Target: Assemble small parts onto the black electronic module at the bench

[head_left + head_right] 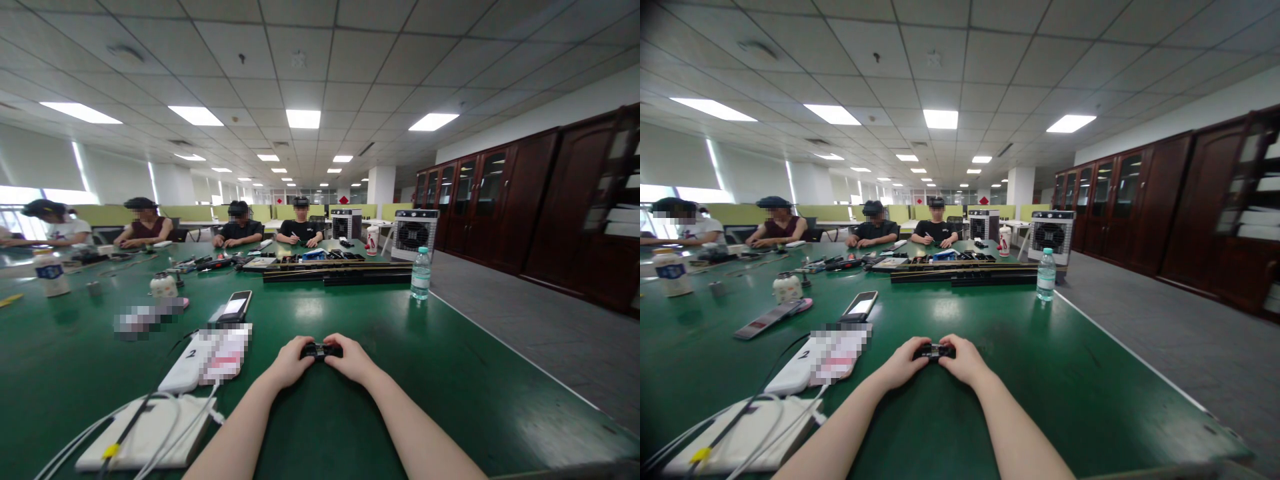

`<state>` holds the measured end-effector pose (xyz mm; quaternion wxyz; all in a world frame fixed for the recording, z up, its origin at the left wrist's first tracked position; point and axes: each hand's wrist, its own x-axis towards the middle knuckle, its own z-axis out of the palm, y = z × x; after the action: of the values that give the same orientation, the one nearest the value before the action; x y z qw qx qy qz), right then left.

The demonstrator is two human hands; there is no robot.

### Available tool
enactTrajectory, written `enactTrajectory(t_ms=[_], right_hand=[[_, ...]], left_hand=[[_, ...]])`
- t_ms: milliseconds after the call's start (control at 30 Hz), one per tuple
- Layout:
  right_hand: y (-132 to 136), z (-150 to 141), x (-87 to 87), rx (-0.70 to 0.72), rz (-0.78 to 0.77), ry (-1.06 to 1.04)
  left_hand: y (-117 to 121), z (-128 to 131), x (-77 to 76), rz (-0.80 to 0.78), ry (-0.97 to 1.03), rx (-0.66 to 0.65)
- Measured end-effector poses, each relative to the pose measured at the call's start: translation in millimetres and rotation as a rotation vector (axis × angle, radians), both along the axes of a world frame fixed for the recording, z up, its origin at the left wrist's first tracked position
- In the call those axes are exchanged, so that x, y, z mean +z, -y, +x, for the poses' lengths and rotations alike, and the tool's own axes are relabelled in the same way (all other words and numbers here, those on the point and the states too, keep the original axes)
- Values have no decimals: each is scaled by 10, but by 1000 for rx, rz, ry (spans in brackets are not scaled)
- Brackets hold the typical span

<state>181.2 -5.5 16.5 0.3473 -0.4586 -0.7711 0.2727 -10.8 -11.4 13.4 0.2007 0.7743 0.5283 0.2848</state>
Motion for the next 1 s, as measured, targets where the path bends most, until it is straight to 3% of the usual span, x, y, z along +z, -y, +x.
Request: enactTrajectory(t_ms=[1000], right_hand=[[2, -3, -4, -1, 42, 4]], left_hand=[[-17, -10, -18, 1, -7, 21]])
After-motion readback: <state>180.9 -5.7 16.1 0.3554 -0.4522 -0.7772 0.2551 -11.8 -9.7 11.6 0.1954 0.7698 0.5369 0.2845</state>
